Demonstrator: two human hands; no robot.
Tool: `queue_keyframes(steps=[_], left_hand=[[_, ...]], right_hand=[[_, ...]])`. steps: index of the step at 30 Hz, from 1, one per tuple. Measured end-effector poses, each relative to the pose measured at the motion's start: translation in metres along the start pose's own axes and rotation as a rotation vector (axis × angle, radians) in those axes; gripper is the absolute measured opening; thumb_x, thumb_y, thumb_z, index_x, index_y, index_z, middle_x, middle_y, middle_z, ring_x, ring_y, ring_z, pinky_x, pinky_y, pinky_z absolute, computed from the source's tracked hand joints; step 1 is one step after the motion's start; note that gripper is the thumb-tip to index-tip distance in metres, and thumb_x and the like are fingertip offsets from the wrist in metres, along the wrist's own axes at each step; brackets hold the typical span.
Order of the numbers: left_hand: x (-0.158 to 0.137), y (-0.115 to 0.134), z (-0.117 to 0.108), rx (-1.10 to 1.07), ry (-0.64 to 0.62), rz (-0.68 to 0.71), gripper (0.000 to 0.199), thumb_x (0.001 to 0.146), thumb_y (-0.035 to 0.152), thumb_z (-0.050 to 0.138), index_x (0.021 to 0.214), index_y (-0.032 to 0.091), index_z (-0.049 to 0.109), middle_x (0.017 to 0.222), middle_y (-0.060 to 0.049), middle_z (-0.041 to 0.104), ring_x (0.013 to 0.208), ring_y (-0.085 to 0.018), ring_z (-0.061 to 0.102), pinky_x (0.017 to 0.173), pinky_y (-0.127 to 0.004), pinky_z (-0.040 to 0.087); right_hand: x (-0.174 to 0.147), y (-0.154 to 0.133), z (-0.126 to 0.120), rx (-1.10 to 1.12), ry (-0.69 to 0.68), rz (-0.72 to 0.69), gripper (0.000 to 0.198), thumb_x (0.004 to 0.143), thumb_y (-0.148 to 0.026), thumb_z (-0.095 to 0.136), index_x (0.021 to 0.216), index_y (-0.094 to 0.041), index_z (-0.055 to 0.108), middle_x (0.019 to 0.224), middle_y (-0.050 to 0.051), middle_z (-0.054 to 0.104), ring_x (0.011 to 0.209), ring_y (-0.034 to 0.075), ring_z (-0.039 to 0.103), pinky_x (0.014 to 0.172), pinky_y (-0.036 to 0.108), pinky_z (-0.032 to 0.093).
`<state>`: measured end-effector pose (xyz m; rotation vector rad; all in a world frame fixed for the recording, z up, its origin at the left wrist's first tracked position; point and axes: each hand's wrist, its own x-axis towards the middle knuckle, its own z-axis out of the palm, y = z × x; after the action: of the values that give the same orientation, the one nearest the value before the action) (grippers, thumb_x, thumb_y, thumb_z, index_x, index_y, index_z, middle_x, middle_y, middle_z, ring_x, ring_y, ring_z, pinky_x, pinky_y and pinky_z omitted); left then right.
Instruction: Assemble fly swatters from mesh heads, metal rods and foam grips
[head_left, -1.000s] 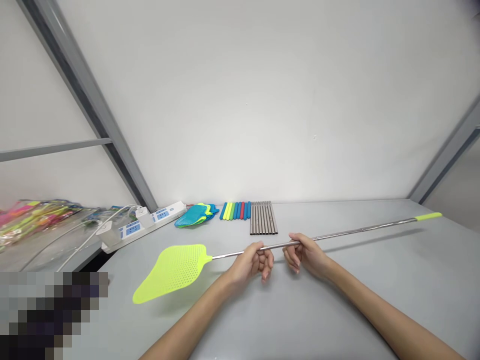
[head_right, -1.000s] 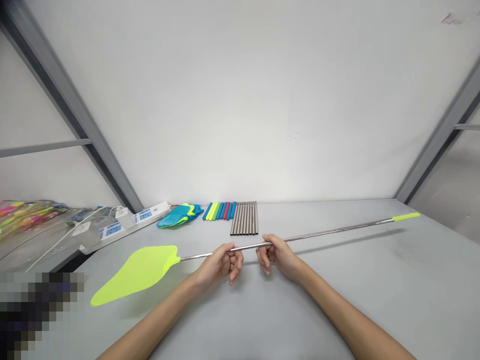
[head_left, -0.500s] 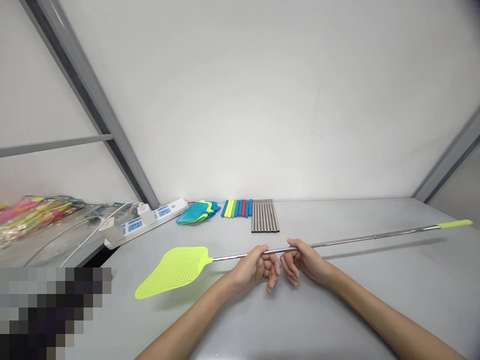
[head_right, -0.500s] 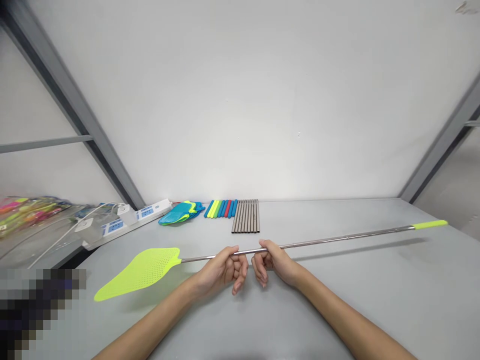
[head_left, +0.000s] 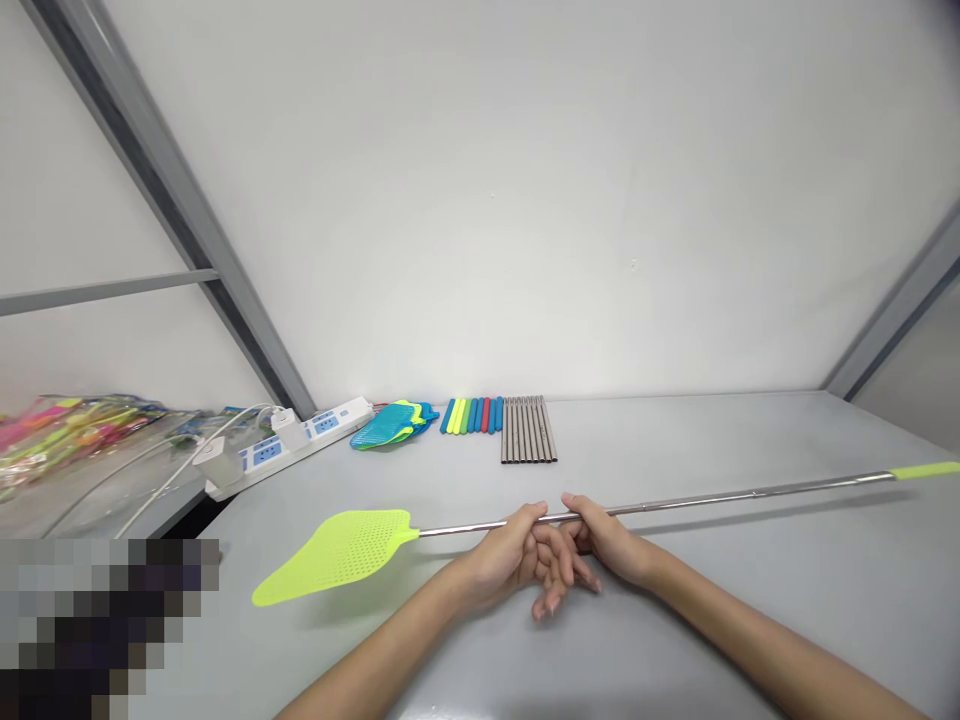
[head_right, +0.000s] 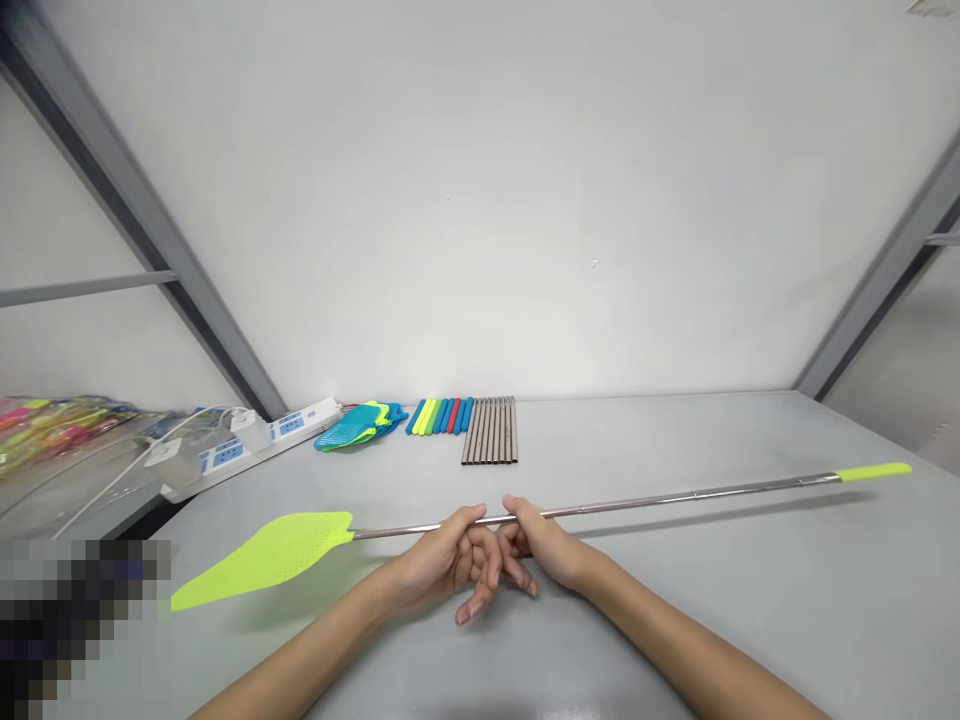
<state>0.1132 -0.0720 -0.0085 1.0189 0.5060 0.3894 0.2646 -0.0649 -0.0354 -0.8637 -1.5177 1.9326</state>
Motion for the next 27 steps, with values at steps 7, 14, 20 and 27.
queue_keyframes(steps=[7, 14, 20, 27], left_hand=[[0.001, -0.001, 0.000, 0.001, 0.002, -0.073, 0.062, 0.080, 0.043, 0.014, 0.052, 0.009, 0.058, 0.039, -0.007, 0.052, 0.031, -0.012, 0.044, 0.034, -0.022, 0.029], [0.007, -0.004, -0.003, 0.022, 0.238, 0.020, 0.057, 0.078, 0.041, 0.019, 0.049, 0.010, 0.057, 0.032, -0.002, 0.043, 0.029, -0.009, 0.037, 0.039, -0.022, 0.030], [0.009, -0.002, -0.007, -0.088, 0.450, 0.258, 0.045, 0.076, 0.041, 0.031, 0.051, 0.011, 0.053, 0.040, 0.001, 0.043, 0.035, -0.008, 0.039, 0.040, -0.021, 0.030], [0.003, 0.013, -0.020, -0.464, 0.858, 0.719, 0.022, 0.070, 0.031, 0.043, 0.060, 0.013, 0.051, 0.054, 0.001, 0.047, 0.043, -0.008, 0.043, 0.043, -0.020, 0.033]], right_hand=[[-0.002, -0.003, 0.008, -0.103, 0.016, 0.003, 0.068, 0.080, -0.050, 0.009, 0.042, -0.013, 0.051, 0.032, 0.000, 0.040, 0.033, 0.009, 0.037, 0.050, 0.025, 0.035], [0.005, -0.005, 0.011, -0.232, 0.230, -0.104, 0.058, 0.082, -0.042, 0.021, 0.034, -0.015, 0.039, 0.029, -0.003, 0.029, 0.029, 0.006, 0.025, 0.036, 0.022, 0.018], [0.006, -0.005, 0.009, -0.239, 0.280, -0.161, 0.056, 0.083, -0.040, 0.021, 0.033, -0.017, 0.034, 0.027, -0.004, 0.023, 0.027, 0.005, 0.023, 0.034, 0.022, 0.016], [0.004, -0.007, 0.008, -0.263, 0.292, -0.130, 0.055, 0.082, -0.044, 0.021, 0.036, -0.017, 0.033, 0.030, -0.004, 0.023, 0.028, 0.006, 0.025, 0.033, 0.022, 0.017]])
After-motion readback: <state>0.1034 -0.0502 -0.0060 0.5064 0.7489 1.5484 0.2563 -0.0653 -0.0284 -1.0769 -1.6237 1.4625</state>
